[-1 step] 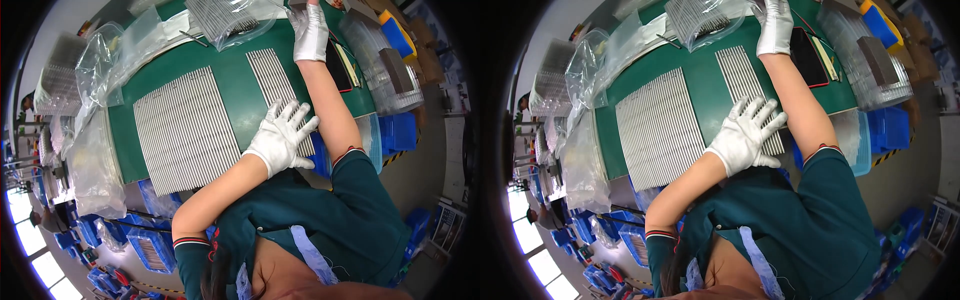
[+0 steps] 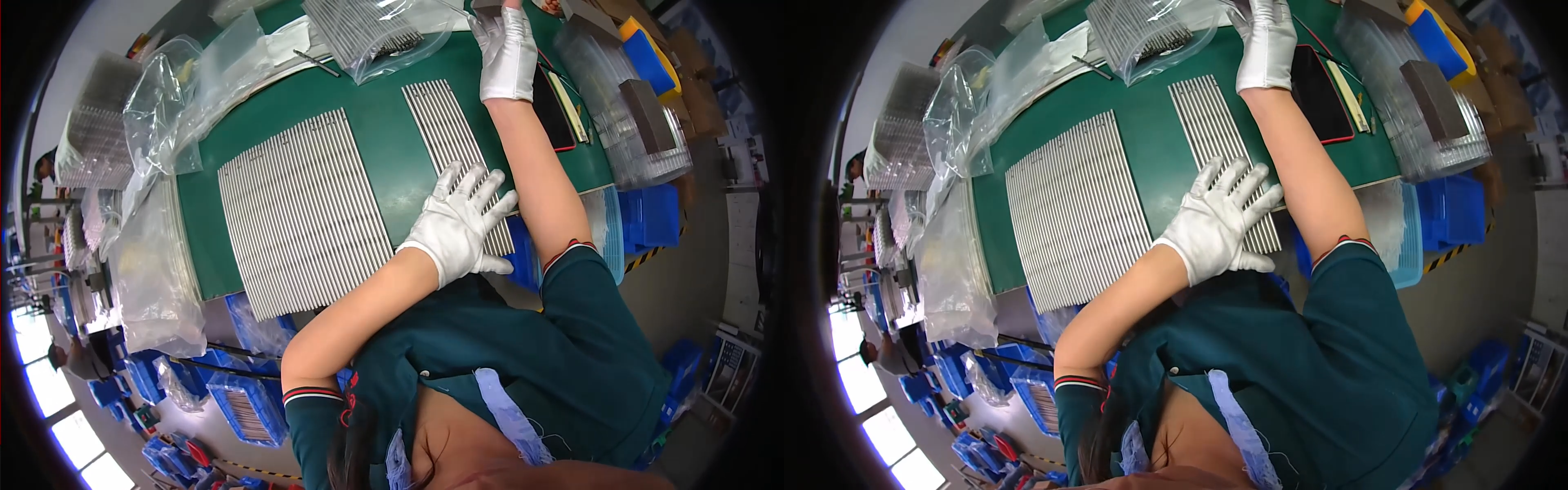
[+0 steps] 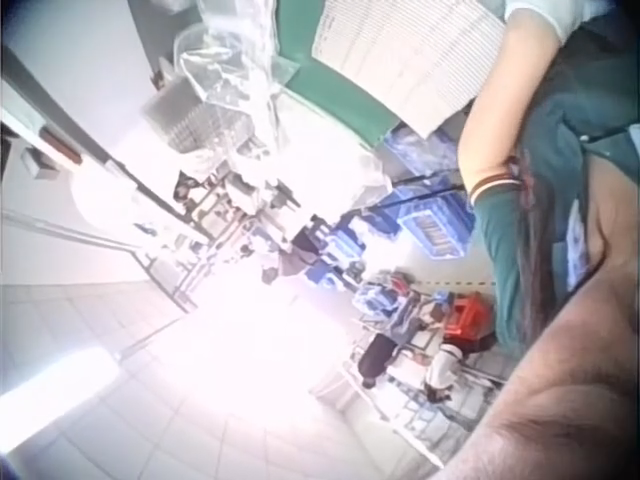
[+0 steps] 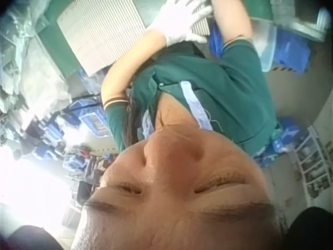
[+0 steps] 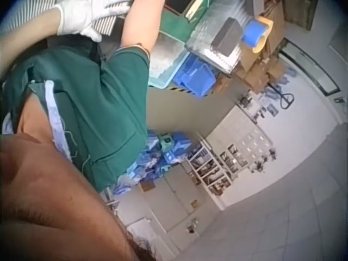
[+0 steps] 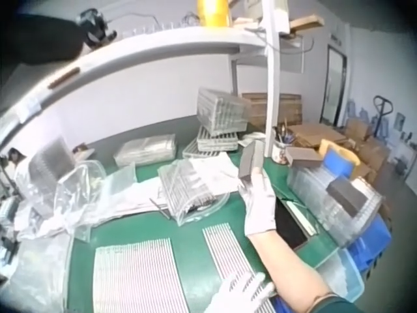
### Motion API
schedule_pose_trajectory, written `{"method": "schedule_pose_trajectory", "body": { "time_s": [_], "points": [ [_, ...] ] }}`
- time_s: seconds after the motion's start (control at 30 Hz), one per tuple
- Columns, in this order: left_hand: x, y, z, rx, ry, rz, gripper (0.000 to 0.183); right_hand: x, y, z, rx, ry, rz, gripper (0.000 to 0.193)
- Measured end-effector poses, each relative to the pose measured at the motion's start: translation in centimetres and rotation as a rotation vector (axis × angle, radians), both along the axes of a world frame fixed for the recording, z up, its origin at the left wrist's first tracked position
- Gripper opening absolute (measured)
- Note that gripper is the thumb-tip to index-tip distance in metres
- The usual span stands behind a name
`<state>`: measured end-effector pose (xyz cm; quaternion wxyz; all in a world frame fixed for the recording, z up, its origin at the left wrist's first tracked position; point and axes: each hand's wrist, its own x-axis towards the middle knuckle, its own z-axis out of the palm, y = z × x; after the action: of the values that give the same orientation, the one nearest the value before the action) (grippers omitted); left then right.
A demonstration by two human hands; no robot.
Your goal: Removing metal rods from plastic bags, aligning them on a green mat, and polishing them with a block.
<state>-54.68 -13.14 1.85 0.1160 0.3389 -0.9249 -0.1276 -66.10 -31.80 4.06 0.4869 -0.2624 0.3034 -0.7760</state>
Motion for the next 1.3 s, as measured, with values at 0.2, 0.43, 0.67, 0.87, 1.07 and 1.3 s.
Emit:
{"method": "schedule_pose_trajectory", "body": {
  "time_s": [0.2, 0.43, 0.67, 0.87, 1.07, 1.3],
  "points": [
    [2.5, 1.2, 0.1, 0.044, -0.117, 0.058, 0.094, 0.2, 0.2, -0.1, 0.016, 0.015, -0.004, 0.040],
    [7.9, 5.5, 2.1, 0.080, -0.269, 0.315, 0.089, -0.4, -1.0, -2.6, -0.145, 0.219, 0.077, 0.059],
    [12.8, 10.4, 0.9, 0.017, -0.216, 0.574, 0.089, 1.9, 0.3, -3.4, -0.108, 0.502, 0.066, 0.058],
    [16.1, 13.0, 0.5, -0.048, -0.193, 0.808, 0.084, 2.9, 1.2, -4.6, -0.247, 1.136, 0.035, 0.068],
    [16.1, 13.1, 0.0, -0.075, -0.213, 0.836, 0.085, 4.0, 1.9, -1.2, -0.644, 1.692, -0.251, 0.063],
    [15.9, 13.0, 0.2, -0.095, -0.190, 0.829, 0.081, -4.3, -7.2, 2.8, 0.273, 1.968, -0.363, 0.066]
  ]
}}
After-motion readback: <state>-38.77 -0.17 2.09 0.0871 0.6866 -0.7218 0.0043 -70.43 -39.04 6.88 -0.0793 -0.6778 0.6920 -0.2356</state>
